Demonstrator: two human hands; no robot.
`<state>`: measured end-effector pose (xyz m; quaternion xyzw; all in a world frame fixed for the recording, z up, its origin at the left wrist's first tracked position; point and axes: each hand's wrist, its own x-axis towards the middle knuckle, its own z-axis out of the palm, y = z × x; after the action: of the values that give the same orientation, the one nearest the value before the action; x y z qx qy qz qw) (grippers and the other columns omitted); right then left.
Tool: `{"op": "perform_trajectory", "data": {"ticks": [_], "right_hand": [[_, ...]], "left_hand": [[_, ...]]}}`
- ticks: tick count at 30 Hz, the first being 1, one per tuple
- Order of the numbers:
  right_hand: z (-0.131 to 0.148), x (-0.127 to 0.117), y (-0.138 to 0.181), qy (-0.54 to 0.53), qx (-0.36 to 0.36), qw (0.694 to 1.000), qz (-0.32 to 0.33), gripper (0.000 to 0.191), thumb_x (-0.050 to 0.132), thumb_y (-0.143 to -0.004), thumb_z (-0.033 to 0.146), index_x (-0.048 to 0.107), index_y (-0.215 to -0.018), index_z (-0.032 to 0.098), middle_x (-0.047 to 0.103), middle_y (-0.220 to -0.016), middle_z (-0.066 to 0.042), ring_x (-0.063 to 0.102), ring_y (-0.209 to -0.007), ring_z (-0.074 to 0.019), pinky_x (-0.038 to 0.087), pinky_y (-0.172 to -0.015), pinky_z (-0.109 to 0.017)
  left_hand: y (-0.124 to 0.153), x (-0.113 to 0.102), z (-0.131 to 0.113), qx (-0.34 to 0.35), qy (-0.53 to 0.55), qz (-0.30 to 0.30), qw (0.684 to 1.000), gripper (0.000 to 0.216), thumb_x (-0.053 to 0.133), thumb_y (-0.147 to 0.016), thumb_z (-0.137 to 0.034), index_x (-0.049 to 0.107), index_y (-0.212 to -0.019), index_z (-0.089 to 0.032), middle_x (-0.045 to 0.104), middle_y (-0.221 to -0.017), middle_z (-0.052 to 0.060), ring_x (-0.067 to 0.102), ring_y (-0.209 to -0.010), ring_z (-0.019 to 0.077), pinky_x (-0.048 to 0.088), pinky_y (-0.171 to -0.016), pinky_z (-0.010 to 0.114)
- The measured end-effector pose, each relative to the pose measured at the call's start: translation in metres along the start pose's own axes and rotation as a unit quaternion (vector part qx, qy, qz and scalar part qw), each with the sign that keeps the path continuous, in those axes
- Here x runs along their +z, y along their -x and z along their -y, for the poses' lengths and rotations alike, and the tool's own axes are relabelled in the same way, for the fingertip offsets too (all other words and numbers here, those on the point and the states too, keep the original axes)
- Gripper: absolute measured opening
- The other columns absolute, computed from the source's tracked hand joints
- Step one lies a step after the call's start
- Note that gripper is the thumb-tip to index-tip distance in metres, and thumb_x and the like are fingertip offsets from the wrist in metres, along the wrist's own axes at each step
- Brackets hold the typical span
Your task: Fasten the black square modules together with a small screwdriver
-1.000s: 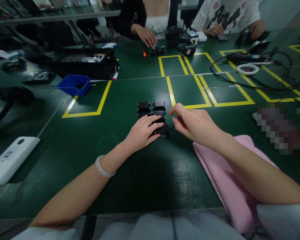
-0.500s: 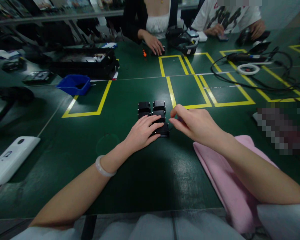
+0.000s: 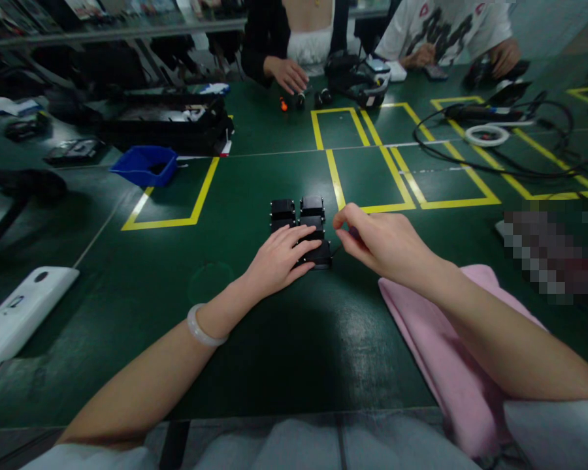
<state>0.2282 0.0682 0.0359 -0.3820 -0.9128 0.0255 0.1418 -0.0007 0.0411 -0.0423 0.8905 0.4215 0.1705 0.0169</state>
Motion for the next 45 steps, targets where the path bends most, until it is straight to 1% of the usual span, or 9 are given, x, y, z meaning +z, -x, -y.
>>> {"op": "perform_trajectory", "data": {"ticks": [3,8,14,19,26,31,38,43,45], "right_hand": [[0.0008,-0.0008,0.0003,-0.008,0.005,1.0,-0.001,0.025,0.038,-0.093,0.028,0.051,-0.111,0.016,0.063,-0.071,0.001,0.057,-0.058,-0.0141,0.027,-0.052,-0.024],[-0.0004,-0.001,0.0008,-0.005,0.001,1.0,0.007,0.027,0.037,-0.096,0.037,0.053,-0.105,0.017,0.063,-0.069,0.0,0.059,-0.061,-0.0152,0.027,-0.053,-0.024],[0.0009,-0.0005,-0.0002,-0.008,0.003,1.0,0.0,0.024,0.039,-0.093,0.028,0.05,-0.112,0.017,0.064,-0.071,0.001,0.057,-0.058,-0.014,0.026,-0.052,-0.024],[-0.0001,-0.0003,-0.0009,0.0,0.001,1.0,0.006,0.029,0.038,-0.096,0.04,0.053,-0.105,0.017,0.063,-0.07,0.0,0.06,-0.062,-0.0165,0.027,-0.053,-0.024],[0.0007,0.0006,-0.0009,-0.02,0.004,1.0,0.002,0.026,0.039,-0.093,0.029,0.05,-0.114,0.016,0.063,-0.072,0.001,0.058,-0.059,-0.0148,0.028,-0.053,-0.024],[-0.0007,0.0006,-0.0006,-0.017,-0.004,1.0,0.007,0.028,0.037,-0.096,0.038,0.052,-0.107,0.017,0.063,-0.071,-0.001,0.06,-0.064,-0.0163,0.029,-0.054,-0.024],[-0.0005,0.0023,-0.0002,-0.015,-0.006,1.0,-0.006,0.024,0.038,-0.094,0.03,0.05,-0.111,0.017,0.063,-0.072,0.001,0.057,-0.058,-0.0139,0.027,-0.052,-0.024],[-0.0012,0.001,0.0008,-0.012,-0.009,1.0,0.007,0.029,0.036,-0.096,0.04,0.052,-0.105,0.017,0.063,-0.07,0.0,0.059,-0.061,-0.0152,0.027,-0.053,-0.024],[-0.0011,0.0005,0.0008,-0.008,-0.008,1.0,0.008,0.028,0.035,-0.097,0.037,0.053,-0.105,0.017,0.062,-0.069,0.0,0.058,-0.06,-0.0145,0.026,-0.053,-0.024]], "left_hand": [[0.0,-0.0004,-0.0005,0.001,-0.002,0.0,1.0,0.036,0.051,-0.095,-0.032,0.052,-0.129,-0.02,0.044,-0.146,0.011,0.039,-0.137,0.0248,0.029,-0.115,0.048],[-0.0001,0.0,-0.0005,-0.001,0.0,0.001,1.0,0.039,0.051,-0.094,-0.031,0.05,-0.131,-0.021,0.044,-0.146,0.011,0.04,-0.137,0.0252,0.03,-0.115,0.049],[-0.0002,0.0,0.0003,-0.003,-0.006,0.005,1.0,0.038,0.051,-0.094,-0.032,0.051,-0.13,-0.02,0.044,-0.146,0.011,0.039,-0.137,0.0251,0.029,-0.115,0.048],[-0.001,-0.0006,-0.0002,-0.005,-0.007,0.009,1.0,0.039,0.051,-0.095,-0.032,0.05,-0.132,-0.02,0.044,-0.147,0.01,0.039,-0.137,0.0252,0.03,-0.115,0.049],[-0.0004,0.0002,-0.0005,-0.002,-0.002,0.002,1.0,0.037,0.052,-0.094,-0.032,0.052,-0.129,-0.02,0.045,-0.146,0.011,0.04,-0.136,0.0255,0.03,-0.114,0.049],[-0.0008,-0.0005,-0.0006,-0.003,-0.002,0.005,1.0,0.039,0.051,-0.094,-0.032,0.05,-0.132,-0.021,0.044,-0.146,0.011,0.04,-0.136,0.0253,0.03,-0.114,0.049],[-0.0006,-0.0012,-0.0009,-0.006,0.001,0.005,1.0,0.037,0.051,-0.094,-0.031,0.052,-0.13,-0.02,0.044,-0.146,0.011,0.039,-0.137,0.0254,0.029,-0.115,0.049],[-0.0008,-0.0021,-0.0017,-0.005,0.002,0.008,1.0,0.039,0.05,-0.094,-0.031,0.05,-0.133,-0.021,0.044,-0.146,0.011,0.04,-0.136,0.0258,0.031,-0.114,0.05],[-0.0009,-0.002,-0.0018,-0.005,0.002,0.008,1.0,0.039,0.05,-0.095,-0.031,0.05,-0.132,-0.021,0.044,-0.146,0.011,0.04,-0.136,0.0261,0.031,-0.114,0.051]]}}
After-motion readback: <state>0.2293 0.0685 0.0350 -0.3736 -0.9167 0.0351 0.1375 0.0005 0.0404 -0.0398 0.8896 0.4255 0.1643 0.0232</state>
